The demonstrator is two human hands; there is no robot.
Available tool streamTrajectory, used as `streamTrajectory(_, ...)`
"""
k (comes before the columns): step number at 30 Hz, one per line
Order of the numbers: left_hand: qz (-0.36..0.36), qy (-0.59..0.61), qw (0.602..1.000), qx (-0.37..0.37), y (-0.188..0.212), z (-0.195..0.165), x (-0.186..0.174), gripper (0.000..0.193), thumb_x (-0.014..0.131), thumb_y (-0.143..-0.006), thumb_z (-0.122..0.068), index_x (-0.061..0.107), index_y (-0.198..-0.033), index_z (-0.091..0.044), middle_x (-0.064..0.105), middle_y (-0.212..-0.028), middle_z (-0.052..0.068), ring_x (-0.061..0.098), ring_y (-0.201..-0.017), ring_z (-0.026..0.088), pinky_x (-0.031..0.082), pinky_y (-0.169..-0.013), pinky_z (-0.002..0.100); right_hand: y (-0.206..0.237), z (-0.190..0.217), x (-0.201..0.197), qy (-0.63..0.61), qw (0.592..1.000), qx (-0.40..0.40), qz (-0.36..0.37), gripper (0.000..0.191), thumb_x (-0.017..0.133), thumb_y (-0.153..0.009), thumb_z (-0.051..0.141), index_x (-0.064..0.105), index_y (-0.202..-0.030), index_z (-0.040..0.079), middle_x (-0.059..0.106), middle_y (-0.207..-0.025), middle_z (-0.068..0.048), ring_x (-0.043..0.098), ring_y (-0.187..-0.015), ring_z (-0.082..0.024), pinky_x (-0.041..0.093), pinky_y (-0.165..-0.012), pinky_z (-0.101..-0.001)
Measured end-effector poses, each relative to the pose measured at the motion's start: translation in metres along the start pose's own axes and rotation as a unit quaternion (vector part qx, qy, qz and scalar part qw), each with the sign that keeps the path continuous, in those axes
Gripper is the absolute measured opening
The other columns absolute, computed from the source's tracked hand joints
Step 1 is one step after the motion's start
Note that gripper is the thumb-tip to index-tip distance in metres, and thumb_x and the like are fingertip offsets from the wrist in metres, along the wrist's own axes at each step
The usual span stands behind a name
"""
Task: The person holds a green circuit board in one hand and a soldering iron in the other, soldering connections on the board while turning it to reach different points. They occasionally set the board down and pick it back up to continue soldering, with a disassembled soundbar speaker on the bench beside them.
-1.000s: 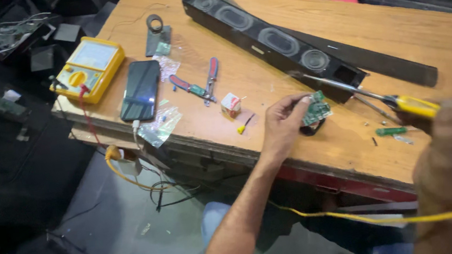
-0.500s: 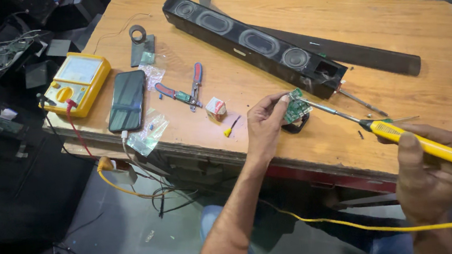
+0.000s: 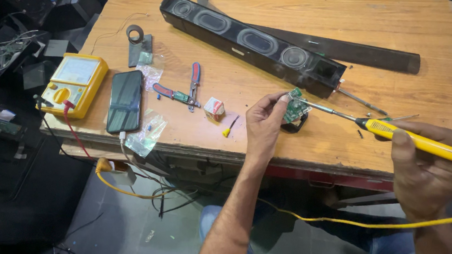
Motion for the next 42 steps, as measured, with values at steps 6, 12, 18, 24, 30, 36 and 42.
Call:
streamTrajectory(6, -0.001, -0.005, 1.000, 0.004, 0.000, -0.002, 0.001, 0.023, 0.065, -0.106, -0.012, 0.072, -0.122, 0.003, 0.074, -0.100, 0.003, 0.065, -0.082, 0.003, 0.050, -0.067, 0.016, -0.002, 0.003, 0.005, 0.020, 0.999, -0.031, 0.017, 0.013, 0.071, -0.117, 0.005, 0.064, -0.117, -0.006, 0.073, -0.110, -0.017, 0.073, -0.097, -0.015, 0.061, -0.089, -0.0212)
streamTrajectory(12, 0.007, 0.023, 1.000, 0.001, 0.000, -0.004, 0.002, 0.023, 0.065, -0.106, -0.011, 0.071, -0.122, 0.004, 0.074, -0.099, 0.005, 0.066, -0.081, 0.005, 0.052, -0.067, 0.018, -0.006, 0.002, 0.007, 0.014, 0.998, -0.050, 0.026, 0.017, 0.070, -0.112, 0.014, 0.065, -0.117, -0.001, 0.072, -0.104, -0.012, 0.074, -0.093, -0.011, 0.063, -0.083, -0.0204)
streamTrajectory(18, 0.008, 0.046, 0.999, -0.020, -0.002, -0.003, 0.005, 0.024, 0.064, -0.104, -0.011, 0.069, -0.121, 0.005, 0.076, -0.100, 0.009, 0.071, -0.079, 0.010, 0.060, -0.069, 0.024, 0.000, 0.002, 0.009, 0.016, 1.000, 0.002, 0.018, 0.018, 0.072, -0.109, 0.008, 0.066, -0.121, -0.005, 0.073, -0.111, -0.017, 0.067, -0.087, -0.012, 0.054, -0.077, -0.0186)
streamTrajectory(24, 0.011, 0.052, 0.999, -0.011, -0.004, 0.000, 0.004, 0.023, 0.064, -0.105, -0.009, 0.070, -0.120, 0.006, 0.076, -0.101, 0.010, 0.070, -0.081, 0.010, 0.060, -0.070, 0.024, -0.006, 0.026, 0.015, 0.088, 0.995, -0.015, 0.054, 0.022, 0.074, -0.098, 0.005, 0.067, -0.117, -0.005, 0.075, -0.108, -0.018, 0.068, -0.081, -0.015, 0.052, -0.069, -0.0226)
streamTrajectory(30, 0.009, 0.027, 1.000, -0.009, -0.003, 0.000, 0.003, 0.022, 0.064, -0.106, -0.010, 0.071, -0.120, 0.006, 0.076, -0.099, 0.010, 0.069, -0.079, 0.010, 0.059, -0.068, 0.023, -0.011, 0.063, 0.023, 0.094, 0.982, -0.089, 0.135, 0.021, 0.074, -0.096, 0.002, 0.067, -0.115, -0.001, 0.073, -0.116, -0.018, 0.074, -0.107, -0.024, 0.060, -0.096, -0.0334)
streamTrajectory(36, 0.005, 0.061, 0.998, -0.018, -0.004, 0.005, 0.001, 0.021, 0.065, -0.103, -0.009, 0.071, -0.118, 0.005, 0.075, -0.100, 0.008, 0.071, -0.083, 0.009, 0.062, -0.071, 0.025, -0.013, 0.084, 0.030, 0.129, 0.957, -0.188, 0.181, 0.026, 0.078, -0.088, 0.001, 0.066, -0.112, 0.000, 0.073, -0.116, -0.019, 0.074, -0.112, -0.033, 0.059, -0.098, -0.0391)
streamTrajectory(42, 0.004, 0.052, 0.999, -0.011, -0.004, 0.006, -0.002, 0.021, 0.065, -0.104, -0.009, 0.072, -0.119, 0.004, 0.076, -0.101, 0.008, 0.071, -0.084, 0.009, 0.061, -0.073, 0.023, -0.014, 0.090, 0.031, 0.113, 0.945, -0.218, 0.215, 0.029, 0.077, -0.086, -0.001, 0.066, -0.112, 0.000, 0.071, -0.117, -0.020, 0.072, -0.114, -0.034, 0.058, -0.101, -0.0426)
Point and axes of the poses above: each hand's wrist, its own y-axis away from the middle knuckle, its own x-axis out of the palm, z = x × y, the point moved 5 cm from there along -y, towards the middle knuckle
